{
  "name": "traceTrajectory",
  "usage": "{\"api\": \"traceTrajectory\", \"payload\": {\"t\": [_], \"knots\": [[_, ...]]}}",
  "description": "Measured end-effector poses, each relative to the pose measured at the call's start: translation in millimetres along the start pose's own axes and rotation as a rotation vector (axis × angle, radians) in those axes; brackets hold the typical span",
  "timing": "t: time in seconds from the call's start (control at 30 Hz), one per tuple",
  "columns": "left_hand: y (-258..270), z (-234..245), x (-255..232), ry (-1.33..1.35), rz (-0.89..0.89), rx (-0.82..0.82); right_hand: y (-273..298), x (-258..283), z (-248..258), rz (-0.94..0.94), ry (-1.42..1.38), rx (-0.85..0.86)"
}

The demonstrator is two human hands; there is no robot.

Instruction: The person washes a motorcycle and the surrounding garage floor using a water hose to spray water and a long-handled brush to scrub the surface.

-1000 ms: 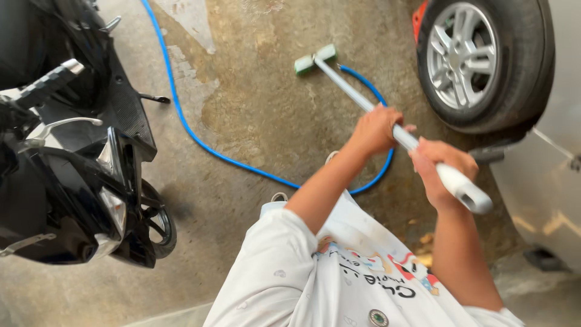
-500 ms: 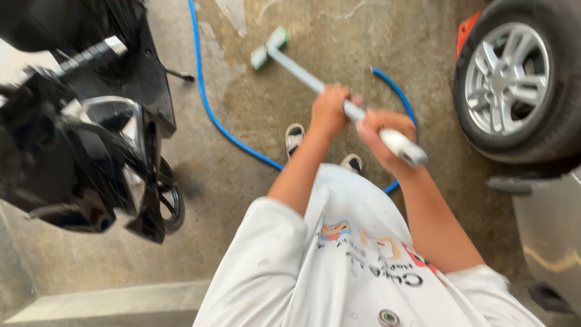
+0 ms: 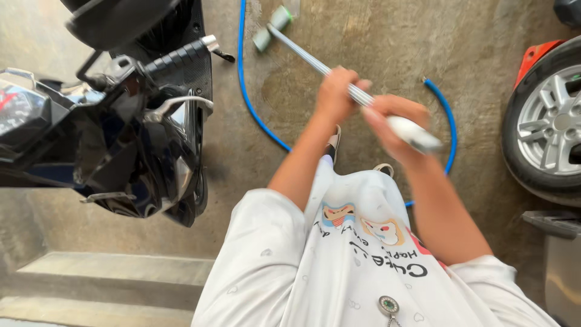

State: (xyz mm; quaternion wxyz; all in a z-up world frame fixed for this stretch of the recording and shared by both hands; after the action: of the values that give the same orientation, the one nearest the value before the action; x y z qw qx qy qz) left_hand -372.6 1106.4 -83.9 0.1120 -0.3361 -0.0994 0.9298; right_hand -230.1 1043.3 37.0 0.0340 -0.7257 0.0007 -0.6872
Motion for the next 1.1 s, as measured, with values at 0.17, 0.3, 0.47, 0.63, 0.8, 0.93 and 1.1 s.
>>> {"api": "traceTrajectory", "payload": {"t": [0.17,0.3,0.47,0.63,0.8,0.93,1.1], "knots": [[3.9,17.1,-41.9,0.116,0.117,0.031,-2.5,32.9,15.6,-0.085,-0.075,-0.045],[-33.9,3.5,37.2,0.128,-0.017,-0.092,-29.5,-22.8,-28.4,0.010,-0.035,-0.076],[-57.4,-3.5,99.1,0.033,0.070,-0.117,-60.0,-41.2,-72.2,0.123,0.002,-0.104],[-50.6,-38.7,23.6,0.502,0.153,0.153,-39.9,37.8,-29.9,0.150,0.263,-0.162],[-79.9,-107.6,25.3,0.610,0.060,0.282,-58.7,13.0,-13.6,0.113,0.411,-0.227],[-114.9,-104.0,49.7,-0.012,-0.089,0.086,-85.0,-29.6,-19.7,0.208,0.204,-0.272],[-83.7,-95.0,-51.9,0.207,-0.147,0.334,-36.5,31.5,36.3,0.177,0.305,-0.360]]}}
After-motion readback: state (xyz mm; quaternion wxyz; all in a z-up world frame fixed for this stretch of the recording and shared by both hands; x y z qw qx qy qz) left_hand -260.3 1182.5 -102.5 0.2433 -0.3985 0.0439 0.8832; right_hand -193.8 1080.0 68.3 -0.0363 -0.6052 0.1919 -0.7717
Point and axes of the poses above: each hand's wrist, its own y-axis away from the middle knuckle, its own z-axis out of the back of the hand, x = y × z, the point moved 9 cm from there along -y, towards the middle knuckle, and after that the axes turned 13 degrees about -y, right-handed, at the moved point
